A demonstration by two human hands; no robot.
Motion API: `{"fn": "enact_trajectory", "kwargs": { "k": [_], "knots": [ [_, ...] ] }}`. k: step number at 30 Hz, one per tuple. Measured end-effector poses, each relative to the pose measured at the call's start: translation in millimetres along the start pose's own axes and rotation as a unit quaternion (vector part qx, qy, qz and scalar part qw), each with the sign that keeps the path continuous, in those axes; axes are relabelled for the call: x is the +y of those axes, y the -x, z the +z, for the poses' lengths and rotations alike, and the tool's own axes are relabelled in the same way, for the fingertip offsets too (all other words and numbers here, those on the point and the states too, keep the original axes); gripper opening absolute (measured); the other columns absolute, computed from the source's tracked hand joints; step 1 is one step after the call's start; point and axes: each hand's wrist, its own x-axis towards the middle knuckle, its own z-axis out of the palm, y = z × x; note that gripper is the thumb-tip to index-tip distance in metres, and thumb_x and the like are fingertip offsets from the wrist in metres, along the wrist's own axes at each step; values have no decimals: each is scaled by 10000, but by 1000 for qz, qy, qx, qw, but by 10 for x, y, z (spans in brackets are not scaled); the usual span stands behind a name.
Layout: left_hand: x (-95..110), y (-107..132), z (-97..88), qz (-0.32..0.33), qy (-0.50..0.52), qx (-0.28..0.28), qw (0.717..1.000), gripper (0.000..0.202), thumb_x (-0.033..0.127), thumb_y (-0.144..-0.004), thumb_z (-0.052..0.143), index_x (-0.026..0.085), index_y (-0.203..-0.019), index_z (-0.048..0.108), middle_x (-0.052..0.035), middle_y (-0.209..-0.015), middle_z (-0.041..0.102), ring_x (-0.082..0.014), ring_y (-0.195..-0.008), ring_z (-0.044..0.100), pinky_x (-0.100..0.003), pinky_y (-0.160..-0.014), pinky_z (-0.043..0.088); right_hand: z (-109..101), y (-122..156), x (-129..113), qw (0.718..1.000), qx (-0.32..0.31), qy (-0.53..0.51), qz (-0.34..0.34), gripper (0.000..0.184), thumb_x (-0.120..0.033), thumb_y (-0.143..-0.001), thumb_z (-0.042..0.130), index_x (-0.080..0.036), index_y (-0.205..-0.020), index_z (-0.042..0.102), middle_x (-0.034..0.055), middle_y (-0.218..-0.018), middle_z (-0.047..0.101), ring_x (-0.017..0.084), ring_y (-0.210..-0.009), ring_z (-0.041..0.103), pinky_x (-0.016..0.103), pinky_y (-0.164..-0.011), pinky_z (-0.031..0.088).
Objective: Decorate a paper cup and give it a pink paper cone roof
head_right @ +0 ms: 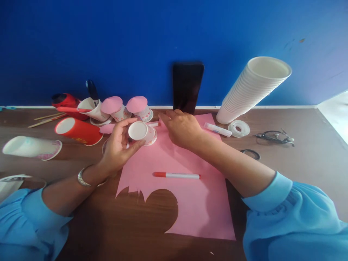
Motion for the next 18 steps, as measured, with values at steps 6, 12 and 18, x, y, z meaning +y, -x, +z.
{"fn": "enact_trajectory", "kwargs": {
  "k": [6, 12, 18],
  "knots": [
    [27, -25, 6, 18, 2, 6, 1000, 676, 317, -847, 807, 251, -1425, 463, -149, -1443, 546, -330, -1343, 566, -577, -1149, 482, 17, 13, -11, 995, -7, 95, -44, 584, -33, -920, 492, -167, -1488, 468, 152, -1323, 688, 285, -1056, 684, 339, -712, 455],
    [26, -15, -5, 47, -34, 24, 998, 715, 342, -869, 756, 281, -1482, 394, -135, -1488, 455, -342, -1413, 479, -610, -1226, 408, -2, 13, -21, 991, -17, 128, -33, 517, -32, -950, 460, -178, -1444, 498, 139, -1230, 707, 251, -992, 669, 320, -649, 386],
    [66, 3, -4, 141, -45, 63, 987, 712, 348, -858, 735, 294, -1483, 399, -117, -1496, 399, -371, -1444, 420, -629, -1240, 374, -13, 27, 5, 997, 1, 74, -6, 366, -103, -1001, 435, -209, -1299, 619, 119, -1168, 727, 241, -957, 663, 328, -622, 356]
  ]
}}
